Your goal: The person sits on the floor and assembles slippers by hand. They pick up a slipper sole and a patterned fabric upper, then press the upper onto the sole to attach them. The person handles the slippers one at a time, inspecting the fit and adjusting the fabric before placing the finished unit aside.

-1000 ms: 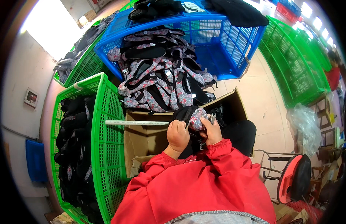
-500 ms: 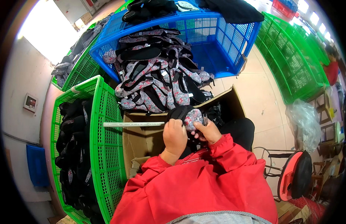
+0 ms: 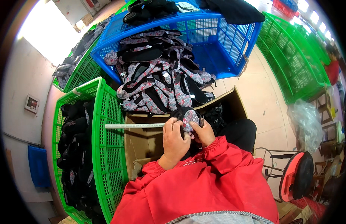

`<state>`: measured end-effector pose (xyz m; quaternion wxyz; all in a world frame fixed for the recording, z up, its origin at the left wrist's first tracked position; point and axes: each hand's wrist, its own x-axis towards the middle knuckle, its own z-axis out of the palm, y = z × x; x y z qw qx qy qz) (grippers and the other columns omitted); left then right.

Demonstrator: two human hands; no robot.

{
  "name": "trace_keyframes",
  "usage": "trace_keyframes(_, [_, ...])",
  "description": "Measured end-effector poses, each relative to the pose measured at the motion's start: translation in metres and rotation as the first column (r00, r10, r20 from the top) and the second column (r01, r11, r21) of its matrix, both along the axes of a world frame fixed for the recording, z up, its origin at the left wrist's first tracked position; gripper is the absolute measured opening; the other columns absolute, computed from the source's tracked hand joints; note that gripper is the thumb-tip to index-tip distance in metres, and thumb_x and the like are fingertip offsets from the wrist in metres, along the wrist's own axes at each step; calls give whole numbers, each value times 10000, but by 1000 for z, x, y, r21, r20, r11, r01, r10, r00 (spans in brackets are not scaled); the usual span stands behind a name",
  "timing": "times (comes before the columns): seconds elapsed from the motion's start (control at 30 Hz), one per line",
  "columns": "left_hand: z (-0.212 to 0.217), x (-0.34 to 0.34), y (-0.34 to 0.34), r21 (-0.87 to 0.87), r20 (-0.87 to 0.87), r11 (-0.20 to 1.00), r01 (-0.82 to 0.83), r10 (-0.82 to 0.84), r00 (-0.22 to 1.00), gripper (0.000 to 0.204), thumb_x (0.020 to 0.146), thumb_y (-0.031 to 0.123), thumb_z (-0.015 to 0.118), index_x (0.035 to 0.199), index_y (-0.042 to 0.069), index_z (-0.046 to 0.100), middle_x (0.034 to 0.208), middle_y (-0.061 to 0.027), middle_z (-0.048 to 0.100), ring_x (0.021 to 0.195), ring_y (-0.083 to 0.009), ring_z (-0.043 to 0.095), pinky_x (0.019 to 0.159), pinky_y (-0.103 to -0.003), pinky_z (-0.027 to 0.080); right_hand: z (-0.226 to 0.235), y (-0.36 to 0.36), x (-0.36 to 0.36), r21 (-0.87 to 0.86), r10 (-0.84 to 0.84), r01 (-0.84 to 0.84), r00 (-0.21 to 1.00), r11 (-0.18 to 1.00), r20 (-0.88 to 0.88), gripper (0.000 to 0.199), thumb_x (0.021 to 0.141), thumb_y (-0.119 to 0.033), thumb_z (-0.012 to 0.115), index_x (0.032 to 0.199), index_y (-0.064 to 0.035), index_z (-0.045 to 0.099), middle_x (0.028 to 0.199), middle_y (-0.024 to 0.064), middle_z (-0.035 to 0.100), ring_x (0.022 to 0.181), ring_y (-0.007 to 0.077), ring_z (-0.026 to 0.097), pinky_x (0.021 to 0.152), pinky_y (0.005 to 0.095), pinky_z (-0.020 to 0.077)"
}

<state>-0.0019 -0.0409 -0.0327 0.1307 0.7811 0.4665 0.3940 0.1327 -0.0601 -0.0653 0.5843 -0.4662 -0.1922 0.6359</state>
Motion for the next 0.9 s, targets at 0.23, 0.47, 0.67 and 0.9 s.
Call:
trace_keyframes(0.23, [14, 5, 1, -32, -222, 993, 117, -122, 967, 467, 749, 185, 755, 1203, 128, 662, 1299, -237, 527, 1117, -409, 541, 947, -450, 465, -3, -7, 13, -21, 131, -131, 991, 991, -12, 255, 992, -249, 569, 1127, -32, 569, 842, 36, 656, 562, 100, 596, 400, 216, 377])
trace_keyframes(0.47, [13, -10, 17, -44, -207, 990, 135, -141, 968, 401, 776, 225, 748, 1165, 144, 692, 1243, -209, 579, 1052, -380, 570, 905, -425, 480, 32, -20, 43, 44, -70, 66, 994, 997, 88, 222, 990, -176, 546, 1140, -15, 576, 873, 112, 698, 529, 108, 623, 346, 193, 327])
trace_keyframes(0.67, [14, -17, 21, -75, -149, 980, 184, -194, 970, 338, 762, 204, 754, 1095, 152, 730, 1219, -210, 599, 1068, -382, 573, 926, -419, 476, 8, 9, 67, 262, -158, 56, 909, 963, 386, 336, 834, -138, 731, 1132, -25, 624, 1014, 38, 644, 840, 89, 570, 777, 250, 483])
trace_keyframes(0.9, [2, -15, 10, 65, -281, 980, 188, -163, 946, 384, 744, 143, 764, 1125, 124, 718, 1250, -227, 567, 1108, -403, 553, 947, -447, 465, -25, 16, 45, 65, 40, -172, 547, 983, 836, 389, 796, -211, 695, 1124, -17, 614, 956, 131, 678, 857, 288, 644, 794, 343, 499])
